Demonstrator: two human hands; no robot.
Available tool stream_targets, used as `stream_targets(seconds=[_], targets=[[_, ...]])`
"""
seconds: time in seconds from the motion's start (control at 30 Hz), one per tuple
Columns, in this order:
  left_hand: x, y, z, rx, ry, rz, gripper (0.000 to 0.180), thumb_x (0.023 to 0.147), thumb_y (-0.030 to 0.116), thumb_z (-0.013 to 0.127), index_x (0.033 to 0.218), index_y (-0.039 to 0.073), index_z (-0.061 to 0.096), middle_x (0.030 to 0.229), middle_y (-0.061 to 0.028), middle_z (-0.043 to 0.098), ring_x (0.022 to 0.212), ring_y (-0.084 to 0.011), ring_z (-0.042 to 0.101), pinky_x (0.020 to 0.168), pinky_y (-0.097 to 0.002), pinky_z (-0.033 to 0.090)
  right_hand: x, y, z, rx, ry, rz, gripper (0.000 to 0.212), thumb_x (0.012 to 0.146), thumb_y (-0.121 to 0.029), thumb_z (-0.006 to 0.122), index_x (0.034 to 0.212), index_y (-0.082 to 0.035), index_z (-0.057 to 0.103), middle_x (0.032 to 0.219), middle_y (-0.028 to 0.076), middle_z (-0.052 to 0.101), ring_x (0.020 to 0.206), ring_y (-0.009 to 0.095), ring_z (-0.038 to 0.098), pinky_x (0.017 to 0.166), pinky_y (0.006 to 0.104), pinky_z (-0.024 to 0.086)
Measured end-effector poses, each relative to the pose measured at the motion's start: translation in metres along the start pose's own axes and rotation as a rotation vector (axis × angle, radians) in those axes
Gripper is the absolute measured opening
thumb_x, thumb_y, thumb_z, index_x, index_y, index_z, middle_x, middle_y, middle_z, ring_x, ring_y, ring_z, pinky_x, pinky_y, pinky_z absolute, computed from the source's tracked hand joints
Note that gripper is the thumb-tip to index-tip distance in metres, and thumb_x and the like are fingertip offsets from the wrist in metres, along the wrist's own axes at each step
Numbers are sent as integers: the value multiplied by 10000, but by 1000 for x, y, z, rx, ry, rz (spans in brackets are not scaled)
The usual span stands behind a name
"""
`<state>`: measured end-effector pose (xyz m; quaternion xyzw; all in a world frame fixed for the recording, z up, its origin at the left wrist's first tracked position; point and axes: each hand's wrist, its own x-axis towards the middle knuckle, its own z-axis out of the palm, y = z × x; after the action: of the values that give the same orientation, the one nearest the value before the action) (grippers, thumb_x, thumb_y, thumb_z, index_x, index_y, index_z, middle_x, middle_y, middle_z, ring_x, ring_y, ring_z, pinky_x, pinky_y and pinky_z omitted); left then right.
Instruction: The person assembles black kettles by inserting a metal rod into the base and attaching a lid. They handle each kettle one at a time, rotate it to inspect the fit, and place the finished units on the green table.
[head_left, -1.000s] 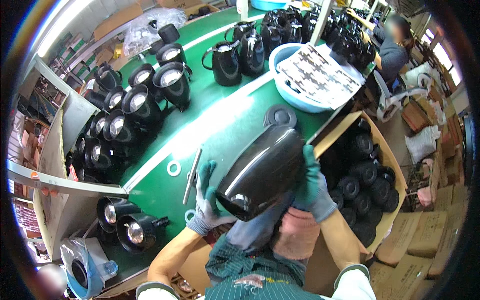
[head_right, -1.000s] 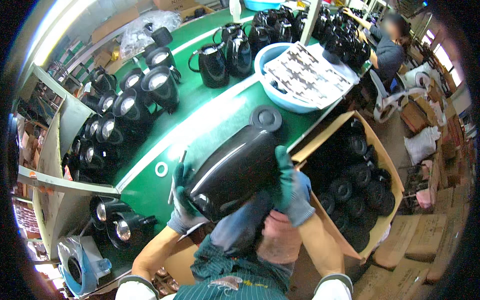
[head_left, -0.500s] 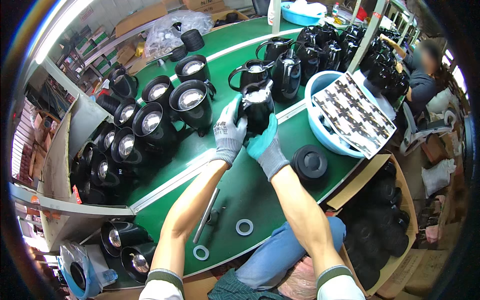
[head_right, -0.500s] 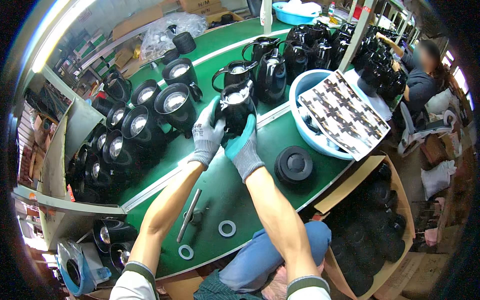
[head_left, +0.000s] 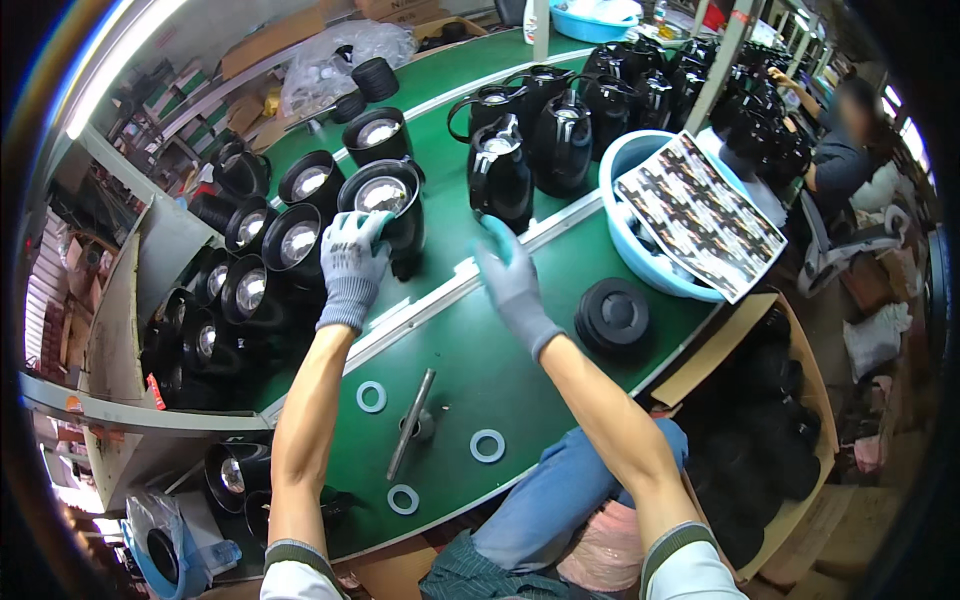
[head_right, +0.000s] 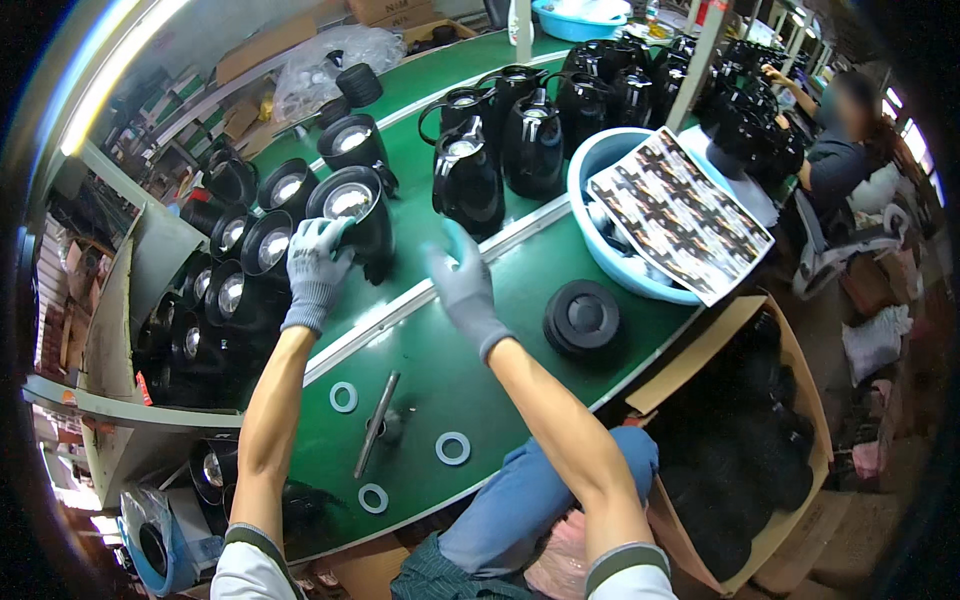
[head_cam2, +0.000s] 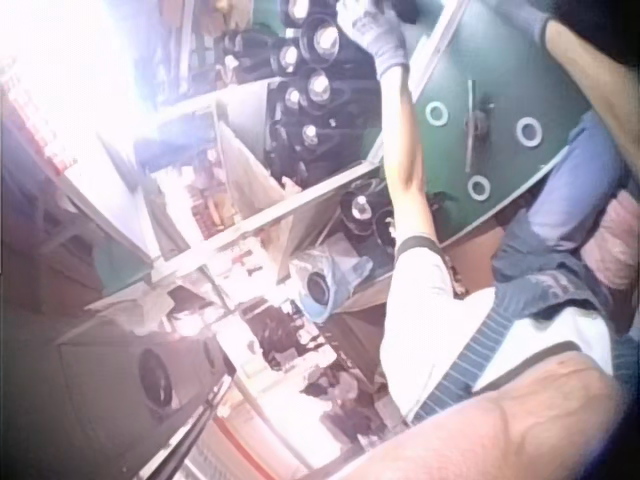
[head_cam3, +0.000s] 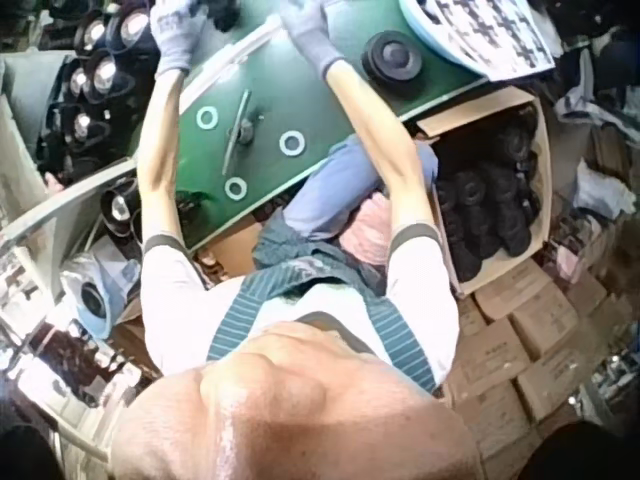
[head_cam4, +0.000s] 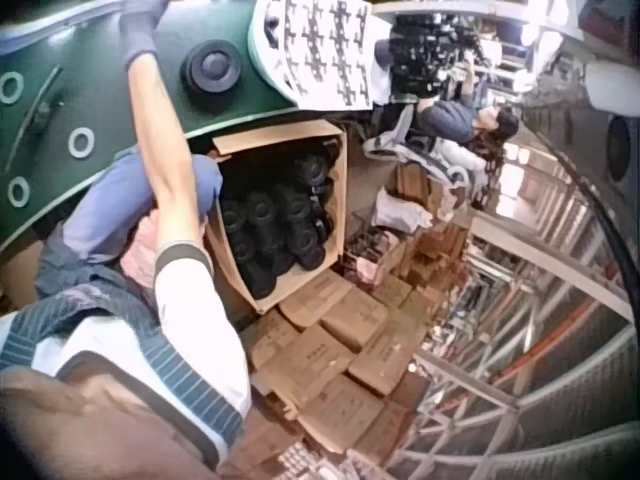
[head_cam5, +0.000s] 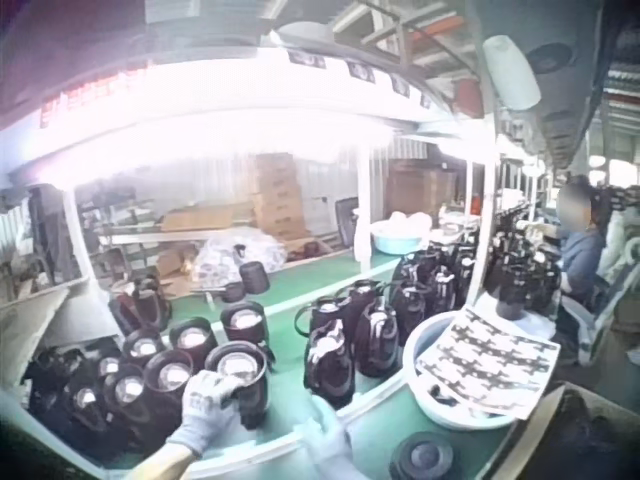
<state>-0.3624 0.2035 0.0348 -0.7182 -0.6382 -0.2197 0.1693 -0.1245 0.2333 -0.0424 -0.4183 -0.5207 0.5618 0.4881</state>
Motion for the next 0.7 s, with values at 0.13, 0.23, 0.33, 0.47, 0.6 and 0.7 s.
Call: stream_targets(seconds=[0.13,0.23,0.33,0.47,0.6,0.7], targets=[[-46,51,-86,-139,48,177,473,719,91,788,1182,161,723,1052,-72,686,1051,-308,634,936,-444,510,-61,-103,0,-1025,-127,-863,726,769,-358,823,1408,-170,536,1594,174,363,1499,371,325,1222,511,269],[-78,101,-147,-301,9,247,428,724,106,802,1146,125,729,1025,-85,689,1050,-317,646,930,-447,533,-101,-139,-26,-1117,-372,-863,611,692,-234,863,1230,-142,587,1494,151,454,1449,376,394,1141,514,409],[-113,124,-188,-535,48,276,451,742,68,794,1183,107,712,1161,-132,678,1162,-347,635,1003,-459,514,-168,-160,-54,-935,-432,-787,539,714,-175,862,1174,-106,590,1440,175,510,1355,417,499,1107,485,467],[-202,100,-179,-843,32,-212,657,828,78,744,1432,-60,525,1451,-218,559,1342,-328,559,1167,-450,423,-256,-166,-96,-637,-226,-557,488,726,-275,907,1071,-56,639,1403,235,604,1269,403,617,1039,443,525],[-291,113,-136,-1078,-297,-310,711,828,62,725,1486,-51,479,1436,-191,584,1321,-291,581,1136,-417,440,-316,-166,-96,-227,-104,-322,479,734,-175,939,1068,31,665,1428,216,606,1261,250,630,997,355,542],[-326,125,-102,-1348,-528,-439,705,855,110,713,1500,-26,463,1459,-185,561,1335,-295,566,1145,-432,435,-360,-174,-82,-363,-97,-151,512,755,-257,931,1113,16,688,1379,211,635,1189,264,671,942,349,564]])
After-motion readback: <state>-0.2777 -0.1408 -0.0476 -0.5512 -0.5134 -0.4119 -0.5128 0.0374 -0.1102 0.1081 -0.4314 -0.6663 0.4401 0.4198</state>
